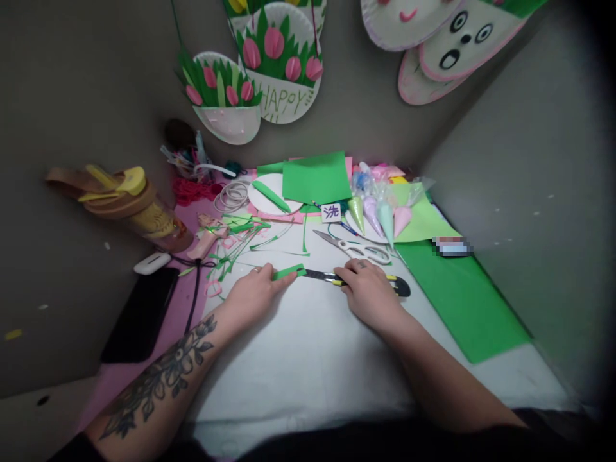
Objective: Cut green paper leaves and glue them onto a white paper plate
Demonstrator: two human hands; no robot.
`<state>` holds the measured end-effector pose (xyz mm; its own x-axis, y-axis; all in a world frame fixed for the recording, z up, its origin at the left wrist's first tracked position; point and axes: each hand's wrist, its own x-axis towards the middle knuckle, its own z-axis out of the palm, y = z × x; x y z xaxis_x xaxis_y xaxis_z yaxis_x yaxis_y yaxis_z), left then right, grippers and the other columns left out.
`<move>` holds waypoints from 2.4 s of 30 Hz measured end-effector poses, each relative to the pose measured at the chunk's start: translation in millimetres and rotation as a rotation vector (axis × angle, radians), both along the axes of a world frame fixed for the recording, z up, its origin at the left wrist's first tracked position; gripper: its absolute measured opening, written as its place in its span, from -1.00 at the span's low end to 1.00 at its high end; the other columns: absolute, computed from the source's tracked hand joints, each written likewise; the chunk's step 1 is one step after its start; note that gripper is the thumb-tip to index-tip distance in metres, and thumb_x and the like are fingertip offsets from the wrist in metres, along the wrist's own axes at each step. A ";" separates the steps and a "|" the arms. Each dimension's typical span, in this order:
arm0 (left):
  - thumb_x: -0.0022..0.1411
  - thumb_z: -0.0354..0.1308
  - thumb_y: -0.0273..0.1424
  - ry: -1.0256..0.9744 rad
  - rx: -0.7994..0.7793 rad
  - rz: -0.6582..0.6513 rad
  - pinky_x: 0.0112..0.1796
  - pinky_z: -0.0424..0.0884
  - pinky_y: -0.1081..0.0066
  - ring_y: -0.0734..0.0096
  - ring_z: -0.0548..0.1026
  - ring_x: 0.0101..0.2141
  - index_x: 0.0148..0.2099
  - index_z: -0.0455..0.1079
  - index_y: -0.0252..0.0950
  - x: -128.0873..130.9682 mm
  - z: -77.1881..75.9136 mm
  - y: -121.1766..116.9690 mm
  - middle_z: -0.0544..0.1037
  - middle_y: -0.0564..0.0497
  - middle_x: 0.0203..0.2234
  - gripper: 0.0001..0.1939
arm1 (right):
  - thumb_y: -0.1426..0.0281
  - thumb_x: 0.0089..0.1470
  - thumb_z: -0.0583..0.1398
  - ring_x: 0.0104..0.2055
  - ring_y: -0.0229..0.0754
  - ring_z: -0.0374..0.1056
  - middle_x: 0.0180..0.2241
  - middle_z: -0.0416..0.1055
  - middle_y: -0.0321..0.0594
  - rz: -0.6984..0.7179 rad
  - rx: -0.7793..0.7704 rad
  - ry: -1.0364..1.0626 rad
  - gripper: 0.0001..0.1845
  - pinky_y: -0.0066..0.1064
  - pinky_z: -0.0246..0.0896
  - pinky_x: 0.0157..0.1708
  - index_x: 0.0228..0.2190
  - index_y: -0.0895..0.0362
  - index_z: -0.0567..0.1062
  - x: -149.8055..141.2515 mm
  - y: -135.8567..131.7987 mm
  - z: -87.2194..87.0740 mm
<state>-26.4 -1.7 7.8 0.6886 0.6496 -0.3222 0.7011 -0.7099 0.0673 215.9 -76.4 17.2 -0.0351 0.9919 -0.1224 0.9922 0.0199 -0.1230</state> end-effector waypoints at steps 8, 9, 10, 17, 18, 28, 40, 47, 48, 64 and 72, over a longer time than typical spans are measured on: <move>0.24 -0.15 -0.55 -0.026 -0.004 0.007 -0.30 0.23 0.42 0.31 0.34 -0.32 0.34 0.01 0.11 -1.1 -1.2 -0.6 0.31 -0.05 -0.20 -0.32 | 0.53 0.08 0.14 -0.09 0.01 0.23 -0.16 0.42 -0.09 0.034 0.023 -0.001 -0.70 -0.26 -0.01 -0.20 -0.14 0.08 0.51 -6.1 -1.3 -2.8; 0.26 -0.15 -0.54 -0.044 -0.007 0.009 -0.30 0.23 0.41 0.31 0.33 -0.32 0.33 0.04 0.12 -2.2 -2.8 -0.4 0.31 -0.05 -0.21 -0.34 | 0.52 0.09 0.15 -0.09 0.01 0.23 -0.16 0.42 -0.09 0.031 0.026 0.002 -0.70 -0.26 -0.01 -0.19 -0.14 0.08 0.51 -5.9 -1.4 -3.6; 0.28 -0.16 -0.52 -0.066 -0.008 0.012 -0.31 0.23 0.41 0.31 0.33 -0.32 0.31 0.08 0.11 -3.7 -4.7 -0.2 0.31 -0.05 -0.22 -0.37 | 0.52 0.09 0.15 -0.10 0.01 0.24 -0.16 0.42 -0.09 0.027 0.030 0.005 -0.70 -0.26 0.00 -0.19 -0.13 0.08 0.51 -5.5 -1.7 -4.6; 0.31 -0.13 -0.47 -0.246 0.060 0.029 -0.17 0.26 0.33 0.25 0.29 -0.20 0.18 0.35 -0.03 -12.7 -13.0 -0.6 0.35 -0.07 -0.20 -0.53 | 0.52 0.09 0.15 -0.12 -0.03 0.25 -0.14 0.41 -0.10 0.021 0.075 0.052 -0.67 -0.28 0.04 -0.18 -0.10 0.06 0.51 -0.6 -3.8 -13.2; 0.30 -0.12 -0.48 -0.245 0.052 0.038 -0.17 0.27 0.34 0.27 0.30 -0.22 0.17 0.35 -0.05 -12.7 -12.5 -1.1 0.36 -0.07 -0.22 -0.52 | 0.52 0.09 0.15 -0.12 -0.03 0.25 -0.14 0.41 -0.10 0.024 0.086 0.057 -0.67 -0.28 0.05 -0.17 -0.10 0.06 0.51 -0.1 -3.8 -14.2; 0.27 -0.14 -0.55 -0.178 -0.040 0.092 -0.20 0.27 0.39 0.29 0.38 -0.23 0.20 0.31 -0.03 -9.5 -2.7 -8.3 0.39 -0.05 -0.24 -0.46 | 0.57 0.07 0.14 -0.04 0.00 0.25 -0.09 0.44 -0.08 0.089 0.134 0.110 -0.62 -0.24 0.07 -0.05 -0.07 0.11 0.50 4.1 3.8 -19.6; 0.29 -0.17 -0.50 -0.031 -0.059 0.055 -0.26 0.27 0.41 0.25 0.38 -0.21 0.28 0.18 -0.04 -7.7 11.3 -12.1 0.38 -0.09 -0.19 -0.45 | 0.55 0.10 0.11 -0.04 0.03 0.25 -0.09 0.46 -0.01 0.152 0.141 0.010 -0.58 -0.21 0.07 -0.12 0.01 0.16 0.47 -15.1 8.5 -17.0; 0.28 -0.18 -0.51 -0.057 -0.040 0.037 -0.28 0.26 0.41 0.24 0.38 -0.23 0.27 0.19 -0.05 -10.0 4.6 -10.7 0.38 -0.09 -0.22 -0.44 | 0.55 0.10 0.09 -0.04 0.05 0.23 -0.08 0.45 0.02 0.155 0.121 0.005 -0.57 -0.20 0.04 -0.12 0.02 0.18 0.46 -24.4 12.7 -17.0; 0.28 -0.18 -0.51 -0.060 -0.040 0.035 -0.29 0.25 0.41 0.23 0.38 -0.23 0.27 0.19 -0.05 -10.2 4.0 -10.4 0.38 -0.09 -0.23 -0.44 | 0.56 0.10 0.08 -0.04 0.05 0.23 -0.07 0.45 0.02 0.153 0.121 0.006 -0.57 -0.20 0.04 -0.12 0.02 0.18 0.46 -24.8 12.8 -16.9; 0.27 -0.15 -0.51 -0.108 -0.065 0.044 -0.25 0.26 0.40 0.26 0.37 -0.26 0.25 0.24 -0.10 -10.9 4.7 -8.2 0.40 -0.09 -0.27 -0.46 | 0.55 0.12 0.07 -0.06 0.03 0.24 -0.10 0.46 -0.01 0.149 0.095 0.001 -0.60 -0.23 0.04 -0.13 -0.02 0.17 0.48 -17.6 4.3 -11.5; 0.30 -0.16 -0.43 -0.098 -0.085 0.076 -0.27 0.28 0.39 0.26 0.38 -0.27 0.15 0.36 -0.13 -8.6 12.8 -8.5 0.42 -0.10 -0.25 -0.55 | 0.56 0.10 0.08 -0.05 0.05 0.23 -0.07 0.45 0.01 0.167 0.078 -0.023 -0.57 -0.21 0.04 -0.16 0.00 0.17 0.47 -27.8 8.7 -10.1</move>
<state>-35.0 -10.1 20.5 0.6691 0.6746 -0.3117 0.7400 -0.6436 0.1955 188.2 -67.6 7.1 -0.1985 0.9789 -0.0479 0.9767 0.1936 -0.0923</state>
